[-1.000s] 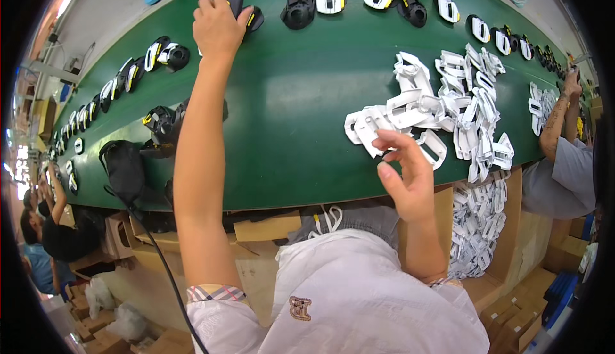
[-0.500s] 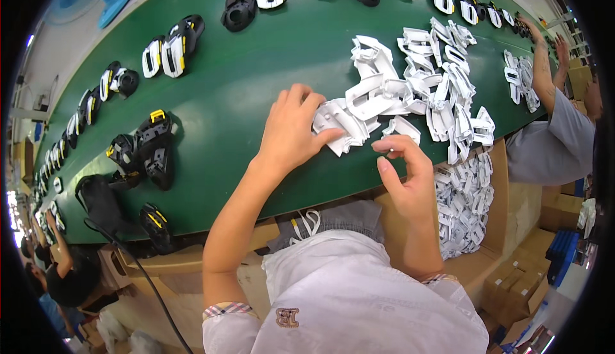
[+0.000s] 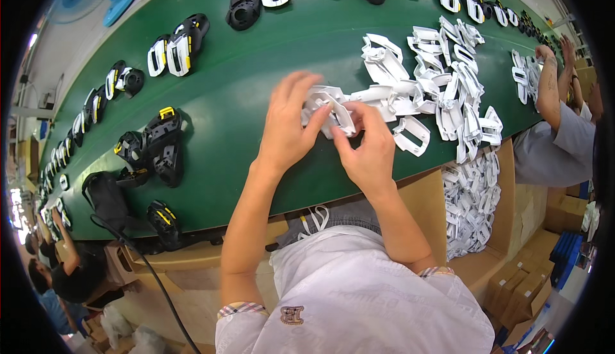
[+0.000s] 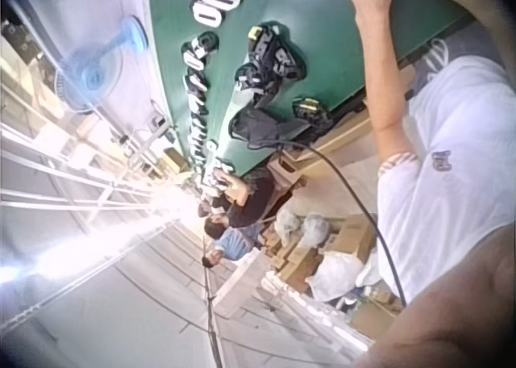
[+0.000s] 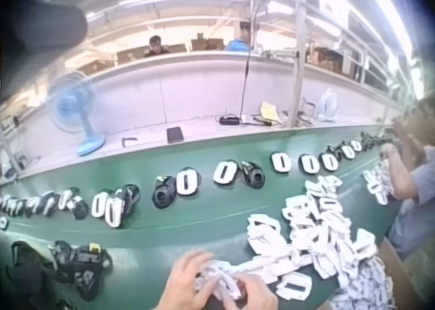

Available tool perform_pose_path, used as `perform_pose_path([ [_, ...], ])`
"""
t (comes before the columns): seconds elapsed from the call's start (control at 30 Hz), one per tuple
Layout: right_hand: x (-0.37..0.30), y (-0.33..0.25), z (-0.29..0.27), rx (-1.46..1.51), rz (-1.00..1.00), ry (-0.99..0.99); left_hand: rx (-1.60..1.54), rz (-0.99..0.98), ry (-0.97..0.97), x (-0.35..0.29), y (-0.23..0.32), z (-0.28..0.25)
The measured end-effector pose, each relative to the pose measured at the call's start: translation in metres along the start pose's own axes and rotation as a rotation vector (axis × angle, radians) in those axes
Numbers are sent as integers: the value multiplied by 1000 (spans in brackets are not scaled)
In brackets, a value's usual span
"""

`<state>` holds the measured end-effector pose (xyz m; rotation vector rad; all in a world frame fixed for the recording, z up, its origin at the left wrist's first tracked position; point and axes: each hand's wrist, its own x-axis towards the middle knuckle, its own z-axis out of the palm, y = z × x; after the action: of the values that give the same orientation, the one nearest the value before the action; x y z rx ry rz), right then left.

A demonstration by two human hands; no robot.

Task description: The person assembles small plastic housings, white plastic brackets, and electronic components by hand on a production line.

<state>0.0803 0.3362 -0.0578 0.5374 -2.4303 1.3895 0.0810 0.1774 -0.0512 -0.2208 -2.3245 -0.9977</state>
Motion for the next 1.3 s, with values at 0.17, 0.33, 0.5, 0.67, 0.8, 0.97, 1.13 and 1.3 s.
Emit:
perform_pose_path([
  [0.17, 17, 1, -11, 57, -82, 156, 135, -88, 168, -16, 13, -14],
  [0.33, -6, -17, -3, 21, -436, 101, -1145, -574, 241, -38, 50, 0],
  [0.5, -14, -50, -42, 244, -238, -33, -779, -570, 220, -46, 43, -9],
  [0.67, 3, -44, -27, 143, -130, -235, -603, -444, -25, -43, 71, -18],
  [0.8, -6, -45, -21, 194, -161, -102, -377, -298, 125, -49, 74, -5],
  [0.97, -7, -36, -19, 384, 4, -97, -364, -267, 238, -49, 82, 5],
  [1.13, -14, -28, -15, 737, 33, -165, -681, -377, 210, -46, 81, 8],
  [1.3, -14, -27, -15, 662, -29, -143, -631, -438, 163, -43, 82, 8],
])
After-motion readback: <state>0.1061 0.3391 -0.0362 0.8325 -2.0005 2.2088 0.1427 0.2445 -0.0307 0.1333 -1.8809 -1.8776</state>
